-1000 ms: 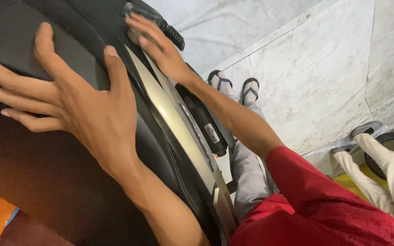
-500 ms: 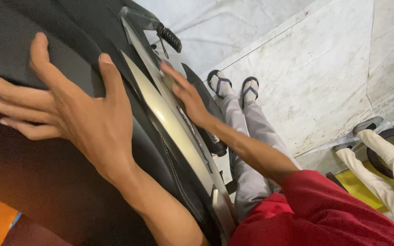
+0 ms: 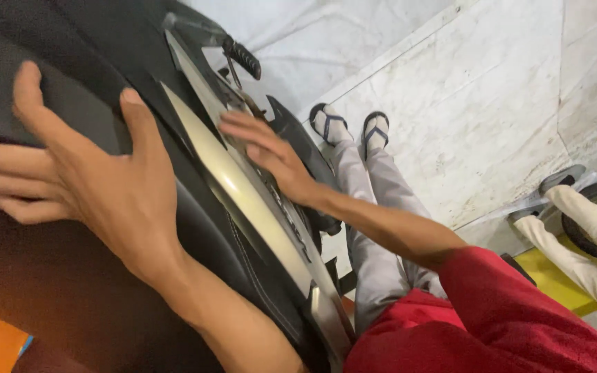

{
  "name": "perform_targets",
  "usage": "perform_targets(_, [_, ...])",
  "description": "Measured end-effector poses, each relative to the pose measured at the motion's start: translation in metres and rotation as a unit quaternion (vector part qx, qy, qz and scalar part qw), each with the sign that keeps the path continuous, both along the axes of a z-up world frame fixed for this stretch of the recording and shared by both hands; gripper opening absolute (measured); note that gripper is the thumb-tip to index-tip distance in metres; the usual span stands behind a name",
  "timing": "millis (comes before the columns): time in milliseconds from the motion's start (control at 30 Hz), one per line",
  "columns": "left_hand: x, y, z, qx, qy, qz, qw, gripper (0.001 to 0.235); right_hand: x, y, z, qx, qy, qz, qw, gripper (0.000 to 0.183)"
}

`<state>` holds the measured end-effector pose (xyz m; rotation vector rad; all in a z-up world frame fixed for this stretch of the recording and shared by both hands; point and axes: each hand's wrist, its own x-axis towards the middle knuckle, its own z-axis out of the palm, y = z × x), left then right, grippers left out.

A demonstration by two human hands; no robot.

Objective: The person cleans the side panel and seat of a scooter using a brown cloth. They wipe the surface repeatedly, folding the cloth to use a clean section, and continue scrubbing the scooter's bodywork.

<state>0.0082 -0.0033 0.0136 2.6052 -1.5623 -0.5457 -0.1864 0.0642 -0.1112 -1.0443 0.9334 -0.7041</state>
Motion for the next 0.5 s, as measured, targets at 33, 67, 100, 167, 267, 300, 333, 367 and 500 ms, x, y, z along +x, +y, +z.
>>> perform_targets(33, [0.005, 0.005, -0.007, 0.011, -0.061, -0.026, 0.998, 0.066, -0.006, 0.007, 0.008, 0.047, -0.019, -0.009, 0.999, 0.042])
perform_targets(67, [-0.001, -0.002, -0.001, 0.013, -0.059, -0.025, 0.998, 0.066, -0.003, 0.001, 0.004, 0.049, -0.017, -0.008, 0.999, 0.042])
perform_targets(100, [-0.005, -0.007, 0.005, 0.009, -0.015, -0.007, 1.0, 0.064, 0.0, -0.003, 0.0, 0.024, -0.011, -0.008, 1.0, 0.042])
perform_targets(167, [-0.004, -0.009, 0.005, 0.002, 0.024, 0.018, 1.0, 0.062, 0.015, -0.024, -0.021, -0.005, -0.011, -0.002, 1.0, 0.042])
perform_targets(267, [0.0, 0.004, -0.003, -0.002, -0.047, -0.017, 0.999, 0.065, 0.036, -0.057, -0.056, -0.066, 0.043, 0.027, 0.997, 0.042])
perform_targets(300, [-0.002, 0.004, -0.003, -0.033, 0.067, 0.014, 0.997, 0.064, 0.04, -0.065, -0.065, -0.071, 0.05, 0.028, 0.996, 0.042])
perform_targets(333, [0.0, 0.004, -0.003, -0.061, 0.179, 0.039, 0.981, 0.063, 0.047, -0.07, -0.073, -0.073, 0.057, 0.023, 0.995, 0.041])
perform_targets(367, [-0.001, 0.001, -0.003, -0.06, 0.178, 0.039, 0.981, 0.063, 0.045, -0.066, -0.072, -0.073, 0.056, 0.023, 0.996, 0.041])
perform_targets(500, [-0.005, -0.003, 0.002, -0.039, 0.01, -0.03, 0.999, 0.063, 0.023, -0.027, -0.046, -0.048, 0.041, -0.02, 0.998, 0.043])
